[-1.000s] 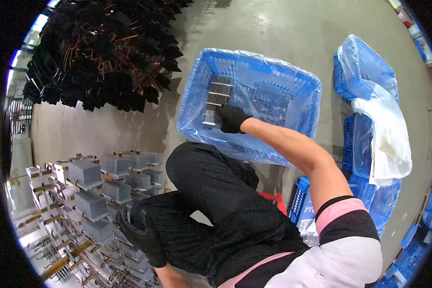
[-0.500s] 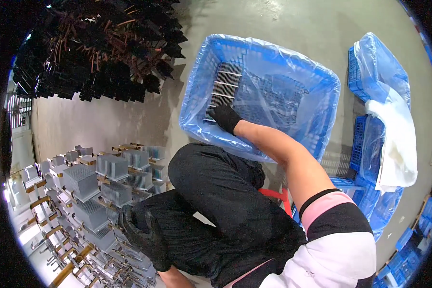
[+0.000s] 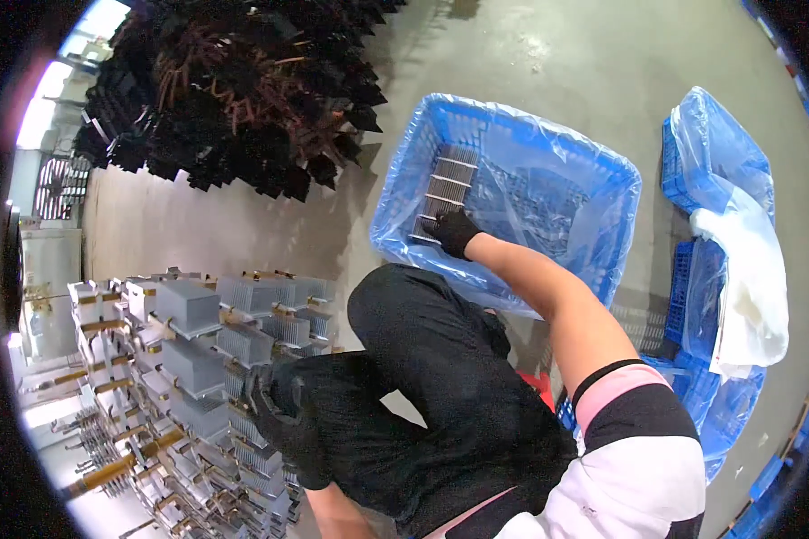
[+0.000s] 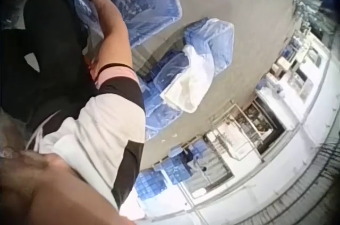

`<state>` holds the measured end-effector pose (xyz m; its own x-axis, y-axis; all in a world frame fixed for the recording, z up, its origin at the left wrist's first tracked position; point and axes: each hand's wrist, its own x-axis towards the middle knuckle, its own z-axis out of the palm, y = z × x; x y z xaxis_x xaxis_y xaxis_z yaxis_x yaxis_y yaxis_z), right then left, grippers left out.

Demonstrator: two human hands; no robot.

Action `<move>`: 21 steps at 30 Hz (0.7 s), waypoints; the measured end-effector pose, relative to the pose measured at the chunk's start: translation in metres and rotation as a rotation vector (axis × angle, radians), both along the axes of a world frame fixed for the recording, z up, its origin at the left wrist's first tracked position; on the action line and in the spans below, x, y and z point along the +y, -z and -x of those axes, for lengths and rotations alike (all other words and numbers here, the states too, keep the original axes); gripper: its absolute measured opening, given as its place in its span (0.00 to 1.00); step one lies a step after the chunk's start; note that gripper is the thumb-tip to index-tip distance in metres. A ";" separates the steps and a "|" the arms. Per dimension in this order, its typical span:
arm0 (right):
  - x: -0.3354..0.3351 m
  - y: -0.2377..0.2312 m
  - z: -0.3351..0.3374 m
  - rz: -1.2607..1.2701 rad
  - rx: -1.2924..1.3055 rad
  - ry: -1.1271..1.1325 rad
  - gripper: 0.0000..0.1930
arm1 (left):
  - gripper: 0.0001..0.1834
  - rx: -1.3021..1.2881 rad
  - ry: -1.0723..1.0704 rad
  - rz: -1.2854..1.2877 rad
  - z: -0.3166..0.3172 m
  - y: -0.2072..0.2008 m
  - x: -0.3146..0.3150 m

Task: Picking metal heat sink components from a storage rack and arranging them into a blue plastic crate before covering it with a sheet.

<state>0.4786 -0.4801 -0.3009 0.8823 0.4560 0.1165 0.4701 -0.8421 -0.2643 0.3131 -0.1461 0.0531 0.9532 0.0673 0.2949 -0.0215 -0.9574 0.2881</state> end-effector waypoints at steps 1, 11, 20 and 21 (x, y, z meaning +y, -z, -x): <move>-0.004 -0.011 -0.002 0.014 0.066 0.010 0.19 | 0.23 -0.016 -0.001 0.008 0.003 -0.003 0.000; 0.064 -0.277 0.002 -0.541 0.045 -0.103 0.16 | 0.16 -0.181 -0.297 0.154 0.149 0.015 0.100; 0.171 -0.384 0.096 -0.624 0.197 -0.613 0.14 | 0.08 -0.553 -0.799 1.048 0.245 0.028 0.153; 0.183 -0.394 0.106 -0.609 0.254 -0.605 0.14 | 0.10 -0.514 -0.877 0.978 0.256 0.027 0.165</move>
